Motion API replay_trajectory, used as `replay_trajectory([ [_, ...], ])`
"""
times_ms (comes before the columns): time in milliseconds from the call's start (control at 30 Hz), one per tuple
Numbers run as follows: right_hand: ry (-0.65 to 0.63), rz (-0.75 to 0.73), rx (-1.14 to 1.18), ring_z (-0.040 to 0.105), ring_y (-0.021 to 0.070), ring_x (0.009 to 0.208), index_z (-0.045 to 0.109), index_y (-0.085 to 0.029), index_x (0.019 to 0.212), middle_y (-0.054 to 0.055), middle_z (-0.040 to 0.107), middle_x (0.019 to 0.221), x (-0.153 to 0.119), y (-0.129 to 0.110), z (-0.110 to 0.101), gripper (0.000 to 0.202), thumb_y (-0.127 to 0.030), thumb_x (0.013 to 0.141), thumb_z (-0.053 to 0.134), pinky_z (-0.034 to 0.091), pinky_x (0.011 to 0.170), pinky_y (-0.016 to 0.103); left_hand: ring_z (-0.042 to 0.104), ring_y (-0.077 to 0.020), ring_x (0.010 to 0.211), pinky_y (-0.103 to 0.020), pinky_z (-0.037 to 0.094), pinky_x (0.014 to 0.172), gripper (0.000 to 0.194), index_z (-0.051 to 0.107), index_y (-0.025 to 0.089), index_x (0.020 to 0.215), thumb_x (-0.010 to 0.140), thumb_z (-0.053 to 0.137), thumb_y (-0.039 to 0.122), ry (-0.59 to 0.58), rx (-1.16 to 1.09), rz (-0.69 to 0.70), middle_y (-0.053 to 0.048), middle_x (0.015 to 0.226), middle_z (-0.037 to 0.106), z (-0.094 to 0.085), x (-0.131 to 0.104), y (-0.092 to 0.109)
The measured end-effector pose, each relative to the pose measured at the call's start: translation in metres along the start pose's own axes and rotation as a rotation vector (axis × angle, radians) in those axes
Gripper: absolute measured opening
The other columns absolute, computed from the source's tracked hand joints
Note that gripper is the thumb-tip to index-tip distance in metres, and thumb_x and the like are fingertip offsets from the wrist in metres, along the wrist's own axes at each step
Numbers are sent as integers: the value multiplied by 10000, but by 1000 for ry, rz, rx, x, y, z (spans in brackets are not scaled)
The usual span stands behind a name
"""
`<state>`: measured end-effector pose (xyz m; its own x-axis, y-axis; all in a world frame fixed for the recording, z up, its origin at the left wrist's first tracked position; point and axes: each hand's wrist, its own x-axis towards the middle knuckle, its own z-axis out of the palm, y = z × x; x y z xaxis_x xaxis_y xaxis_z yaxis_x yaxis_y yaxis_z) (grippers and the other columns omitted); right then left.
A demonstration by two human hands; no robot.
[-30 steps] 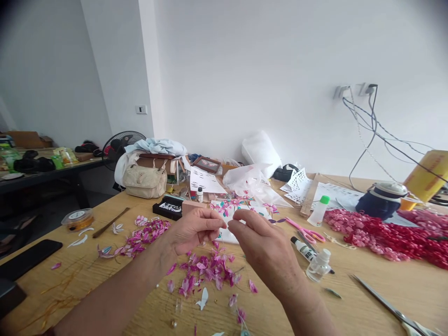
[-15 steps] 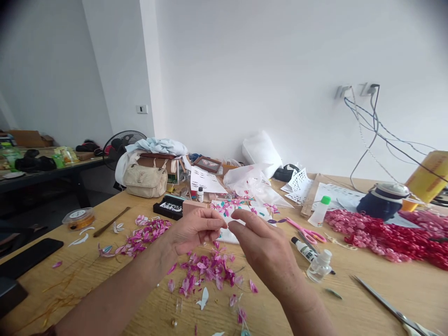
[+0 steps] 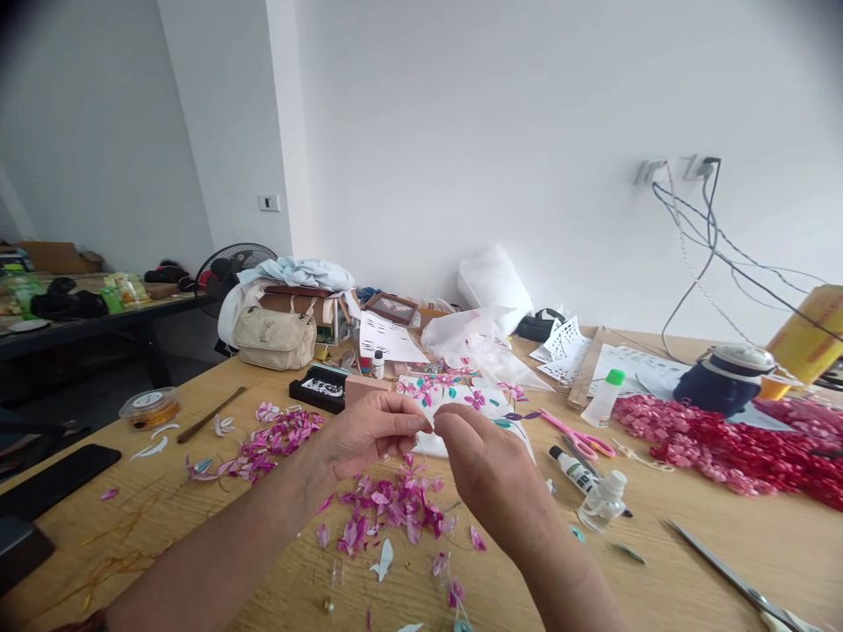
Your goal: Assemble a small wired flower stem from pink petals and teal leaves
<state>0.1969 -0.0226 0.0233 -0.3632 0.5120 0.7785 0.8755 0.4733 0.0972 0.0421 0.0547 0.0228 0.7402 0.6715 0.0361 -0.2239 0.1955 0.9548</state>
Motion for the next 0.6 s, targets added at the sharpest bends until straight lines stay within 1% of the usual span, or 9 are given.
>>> replay_trajectory([
  [100,22,194,71,569,111,529,535,-214,750,-6,631,634,0,-4,3,179,-118,833,408,399,480,206,429,-66,489,-222,296,505,217,643,132,651,638,729,330,41,134,81,28,507,499,1,0,-3],
  [167,7,374,154,515,107,476,528,-218,711,-31,581,550,1,-6,4,146,-169,820,443,380,472,212,430,-77,503,-228,314,509,166,646,145,666,700,675,305,105,313,192,28,526,495,4,0,-4],
  [267,-65,633,315,452,103,434,510,-216,656,-45,537,495,5,-9,2,148,-249,798,481,337,438,216,477,-106,601,-244,366,577,120,653,153,678,766,597,213,187,671,480,1,616,531,9,-3,-5],
  [333,-92,776,471,407,96,413,491,-211,621,-48,505,476,7,-9,0,197,-316,789,496,303,414,214,506,-129,679,-261,394,644,166,663,153,718,812,530,181,181,892,679,-29,691,557,11,-5,-5],
  [367,-101,833,560,387,92,403,483,-209,613,-50,492,472,8,-9,-1,220,-349,782,504,288,403,213,513,-137,700,-268,401,663,191,667,153,745,832,500,180,168,974,751,-42,715,563,12,-5,-6],
  [400,-115,880,654,372,86,393,477,-208,612,-53,483,472,9,-8,-1,237,-378,773,512,275,394,211,518,-141,709,-273,406,671,208,670,153,772,847,478,184,158,1026,794,-51,734,567,12,-6,-6],
  [433,-128,918,738,359,81,381,476,-207,618,-57,474,471,9,-7,-1,248,-402,764,521,262,385,209,521,-143,712,-273,410,670,212,671,152,792,854,471,187,160,1043,814,-55,747,571,12,-5,-7],
  [500,-144,963,858,344,71,360,480,-204,635,-69,457,464,10,-6,-1,262,-433,748,539,244,374,205,524,-139,701,-264,413,655,180,675,153,789,839,504,184,178,982,797,-47,733,572,11,-4,-8],
  [600,-139,978,933,364,63,366,492,-194,634,-66,477,479,11,-5,0,280,-443,736,566,259,382,202,509,-124,672,-245,398,624,109,678,152,737,783,581,167,212,782,676,-20,684,559,9,-1,-7],
])
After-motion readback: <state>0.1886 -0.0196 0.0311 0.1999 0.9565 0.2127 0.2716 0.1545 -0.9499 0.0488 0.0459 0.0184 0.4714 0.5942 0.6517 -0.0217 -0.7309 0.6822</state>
